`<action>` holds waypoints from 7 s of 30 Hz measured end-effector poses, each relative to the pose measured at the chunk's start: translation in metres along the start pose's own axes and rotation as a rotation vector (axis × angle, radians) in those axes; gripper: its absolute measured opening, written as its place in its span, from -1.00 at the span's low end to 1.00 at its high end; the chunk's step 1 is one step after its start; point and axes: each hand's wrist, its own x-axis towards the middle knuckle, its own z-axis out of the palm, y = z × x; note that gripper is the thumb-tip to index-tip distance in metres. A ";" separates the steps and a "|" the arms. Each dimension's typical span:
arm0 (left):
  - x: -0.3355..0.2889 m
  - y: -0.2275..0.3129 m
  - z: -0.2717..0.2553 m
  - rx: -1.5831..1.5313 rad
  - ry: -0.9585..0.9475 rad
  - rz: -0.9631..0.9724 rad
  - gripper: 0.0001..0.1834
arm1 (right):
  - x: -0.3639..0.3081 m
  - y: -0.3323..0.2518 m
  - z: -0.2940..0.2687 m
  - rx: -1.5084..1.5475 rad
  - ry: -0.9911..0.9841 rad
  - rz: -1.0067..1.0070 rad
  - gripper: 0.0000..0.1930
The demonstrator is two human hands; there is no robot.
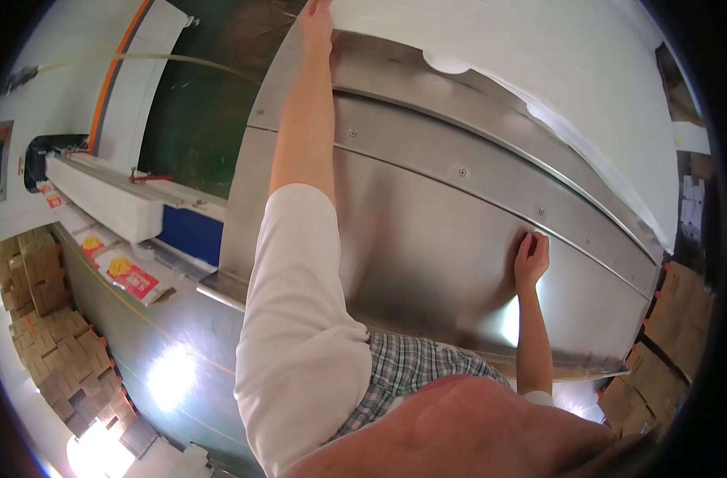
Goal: Moving stacks of large paper sheets from a main pile onto a flat metal machine surface.
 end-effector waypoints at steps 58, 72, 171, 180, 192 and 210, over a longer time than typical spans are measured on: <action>-0.196 0.120 0.057 1.515 -0.898 0.680 0.03 | 0.262 -0.099 0.066 -0.163 -0.400 -0.375 -0.54; -0.212 0.121 0.103 2.082 -0.702 0.139 0.15 | 0.279 0.404 -0.217 -0.472 -0.672 -0.026 -0.24; -0.502 0.116 -0.001 1.244 -0.555 0.775 -0.60 | 0.079 0.218 -0.242 0.137 -0.726 -0.558 -0.58; -0.413 0.097 -0.056 1.432 -0.327 0.840 -0.58 | 0.036 0.196 -0.208 0.017 -0.545 -0.447 -0.61; -0.391 0.109 -0.029 1.361 -0.381 0.520 -0.47 | 0.086 0.054 -0.104 0.396 -0.619 -0.476 -0.64; -0.413 0.145 -0.067 0.071 -0.406 -0.353 -0.55 | 0.075 -0.074 -0.078 0.573 -0.534 -1.114 -0.61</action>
